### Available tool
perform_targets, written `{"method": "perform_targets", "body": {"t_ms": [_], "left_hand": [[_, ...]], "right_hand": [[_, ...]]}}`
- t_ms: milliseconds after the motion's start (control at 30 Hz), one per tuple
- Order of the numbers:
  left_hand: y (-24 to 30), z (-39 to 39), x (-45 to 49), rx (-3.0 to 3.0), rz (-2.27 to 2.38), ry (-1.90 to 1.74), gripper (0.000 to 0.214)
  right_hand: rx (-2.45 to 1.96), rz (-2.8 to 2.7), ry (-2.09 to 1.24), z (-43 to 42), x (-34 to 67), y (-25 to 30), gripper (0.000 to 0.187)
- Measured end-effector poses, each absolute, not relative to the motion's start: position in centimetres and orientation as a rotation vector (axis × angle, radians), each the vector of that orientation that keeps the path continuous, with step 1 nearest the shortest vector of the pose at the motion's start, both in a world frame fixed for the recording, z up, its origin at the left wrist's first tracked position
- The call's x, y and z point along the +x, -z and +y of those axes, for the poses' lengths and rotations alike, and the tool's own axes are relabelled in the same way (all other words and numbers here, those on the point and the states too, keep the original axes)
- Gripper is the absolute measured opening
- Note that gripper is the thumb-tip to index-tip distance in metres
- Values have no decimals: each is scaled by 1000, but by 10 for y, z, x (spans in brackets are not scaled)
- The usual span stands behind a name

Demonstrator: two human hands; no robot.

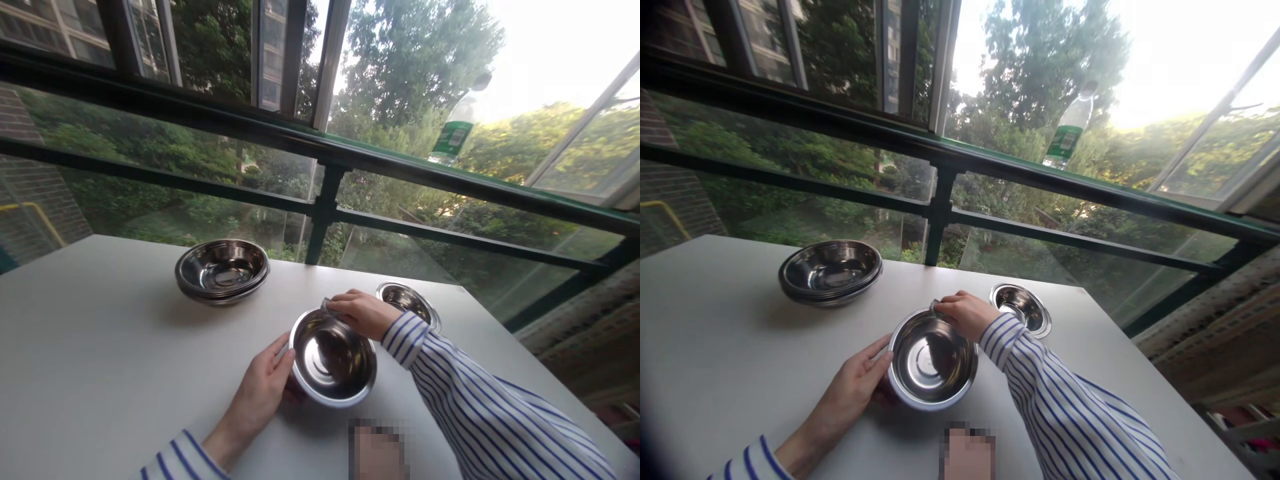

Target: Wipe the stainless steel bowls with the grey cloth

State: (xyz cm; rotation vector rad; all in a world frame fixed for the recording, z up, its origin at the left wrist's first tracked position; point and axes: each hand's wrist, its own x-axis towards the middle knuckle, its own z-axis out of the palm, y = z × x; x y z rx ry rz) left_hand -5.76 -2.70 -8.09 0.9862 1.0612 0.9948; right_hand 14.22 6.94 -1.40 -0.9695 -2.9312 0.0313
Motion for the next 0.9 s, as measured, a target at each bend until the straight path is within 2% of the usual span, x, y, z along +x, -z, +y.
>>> {"method": "perform_targets", "body": {"t_ms": [167, 467, 733, 900], "left_hand": [[80, -26, -60, 972, 1053, -1015, 73], [78, -28, -54, 1003, 1037, -1010, 66], [80, -27, -55, 961, 1034, -1037, 72], [80, -26, -54, 993, 1043, -1021, 65]], "right_hand": [[-889, -2981, 16, 76, 99, 19, 28], [-946, -3010, 106, 72, 131, 10, 23], [-713, -3110, 152, 49, 85, 17, 21], [-879, -3071, 228, 52, 94, 15, 21]]}}
